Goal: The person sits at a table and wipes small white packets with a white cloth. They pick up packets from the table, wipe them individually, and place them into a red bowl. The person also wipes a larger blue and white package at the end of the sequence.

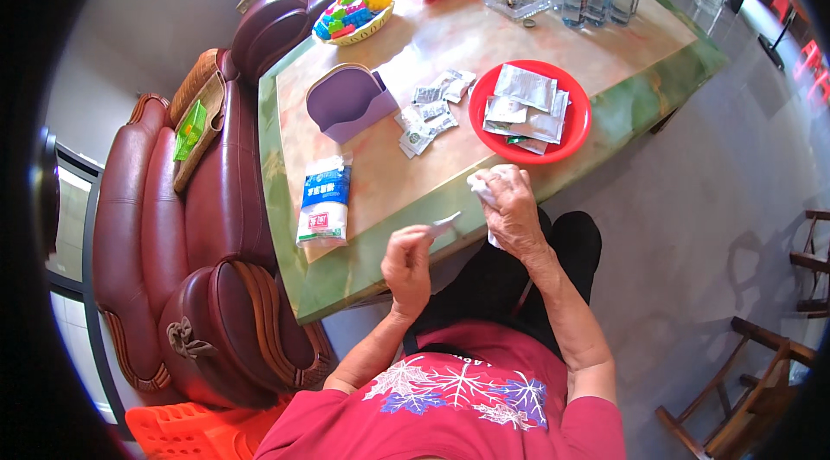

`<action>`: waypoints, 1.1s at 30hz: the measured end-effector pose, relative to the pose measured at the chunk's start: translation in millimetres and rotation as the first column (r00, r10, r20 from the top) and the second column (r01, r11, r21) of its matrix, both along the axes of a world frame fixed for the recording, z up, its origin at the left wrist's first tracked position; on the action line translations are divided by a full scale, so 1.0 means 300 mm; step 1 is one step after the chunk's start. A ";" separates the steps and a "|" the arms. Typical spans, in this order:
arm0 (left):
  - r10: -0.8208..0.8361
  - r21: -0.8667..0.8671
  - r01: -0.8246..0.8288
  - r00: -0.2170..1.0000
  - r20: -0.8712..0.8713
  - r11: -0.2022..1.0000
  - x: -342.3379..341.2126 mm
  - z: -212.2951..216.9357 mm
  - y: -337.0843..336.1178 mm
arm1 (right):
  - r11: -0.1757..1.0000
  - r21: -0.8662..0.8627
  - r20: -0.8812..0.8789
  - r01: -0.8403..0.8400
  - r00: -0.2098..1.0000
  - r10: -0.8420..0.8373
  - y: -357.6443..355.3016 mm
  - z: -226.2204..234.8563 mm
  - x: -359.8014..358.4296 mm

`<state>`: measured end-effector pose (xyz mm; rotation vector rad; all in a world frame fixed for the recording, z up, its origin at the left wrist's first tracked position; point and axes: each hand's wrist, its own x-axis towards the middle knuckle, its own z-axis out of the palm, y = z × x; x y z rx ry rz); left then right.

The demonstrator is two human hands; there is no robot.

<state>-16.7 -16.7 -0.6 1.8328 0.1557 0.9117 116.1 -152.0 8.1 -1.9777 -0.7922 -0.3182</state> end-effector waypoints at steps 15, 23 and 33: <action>-0.224 -0.790 0.001 0.959 -0.173 0.614 0.038 -0.029 0.063 | 0.958 -0.221 0.141 -0.181 0.967 0.214 0.176 -0.031 -0.120; -0.179 -0.763 -0.042 0.962 -0.204 0.645 0.045 -0.006 0.039 | 0.901 -0.405 0.158 -0.156 0.959 0.236 -0.009 0.000 -0.060; -0.207 -0.770 -0.043 0.952 -0.224 0.637 0.042 -0.011 0.058 | 0.969 -0.207 0.081 -0.132 0.985 0.152 0.142 0.032 -0.071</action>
